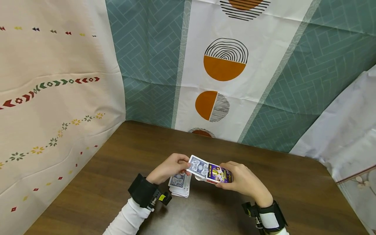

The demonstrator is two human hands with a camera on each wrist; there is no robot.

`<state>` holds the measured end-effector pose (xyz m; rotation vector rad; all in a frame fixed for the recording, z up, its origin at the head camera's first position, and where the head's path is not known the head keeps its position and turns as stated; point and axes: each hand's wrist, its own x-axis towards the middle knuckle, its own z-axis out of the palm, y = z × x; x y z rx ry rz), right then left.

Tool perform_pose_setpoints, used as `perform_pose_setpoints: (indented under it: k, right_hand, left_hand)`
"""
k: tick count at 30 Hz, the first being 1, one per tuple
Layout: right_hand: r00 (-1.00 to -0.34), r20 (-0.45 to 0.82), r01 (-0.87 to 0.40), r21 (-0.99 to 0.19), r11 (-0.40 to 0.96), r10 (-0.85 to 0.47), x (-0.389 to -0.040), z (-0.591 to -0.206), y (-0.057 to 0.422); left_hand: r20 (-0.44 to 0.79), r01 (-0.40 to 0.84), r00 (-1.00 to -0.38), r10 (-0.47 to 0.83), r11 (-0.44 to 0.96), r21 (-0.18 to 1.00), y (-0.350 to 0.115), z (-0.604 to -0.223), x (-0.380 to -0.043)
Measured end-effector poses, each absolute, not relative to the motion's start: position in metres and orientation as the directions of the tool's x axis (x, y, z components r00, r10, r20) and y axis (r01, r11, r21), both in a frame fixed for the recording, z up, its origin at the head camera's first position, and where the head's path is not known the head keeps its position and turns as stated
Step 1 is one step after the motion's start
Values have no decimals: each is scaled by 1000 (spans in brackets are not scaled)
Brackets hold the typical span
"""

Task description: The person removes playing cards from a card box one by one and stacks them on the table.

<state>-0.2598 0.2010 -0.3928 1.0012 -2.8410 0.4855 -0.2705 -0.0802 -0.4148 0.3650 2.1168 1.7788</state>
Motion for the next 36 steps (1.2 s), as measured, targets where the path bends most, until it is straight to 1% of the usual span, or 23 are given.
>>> perform_pose_setpoints:
  k: [10,13,16,21,24,29,36]
  right_hand:
    - [-785,187,-619,-261,740,-591,-260,-392,200]
    - [-784,187,-621,-263,738,-593,-259,-393,200]
    - [-779,188,-626,-264,734,-598,-259,-393,200]
    - [-775,192,-631,-262,730,-602,-259,-395,200]
    - [-776,190,-630,-264,730,-601,-259,-397,201]
    - [-773,189,-634,-272,724,-606,-260,-401,202]
    - [-771,191,-637,-264,725,-608,-263,-401,201]
  left_hand:
    - [-57,5,-915,398,152,988,-95,-411,-275]
    - [-56,0,-927,371,150,989,-103,-411,-276]
    - [-65,-13,-945,322,159,987,-112,-413,-279]
    - [-90,-58,-978,188,165,985,-122,-423,-287]
    - [-109,-87,-987,115,176,981,-123,-431,-291]
    - [-123,-103,-990,67,238,966,-117,-444,-296]
    - [-99,-90,-995,4,398,913,-113,-452,-296]
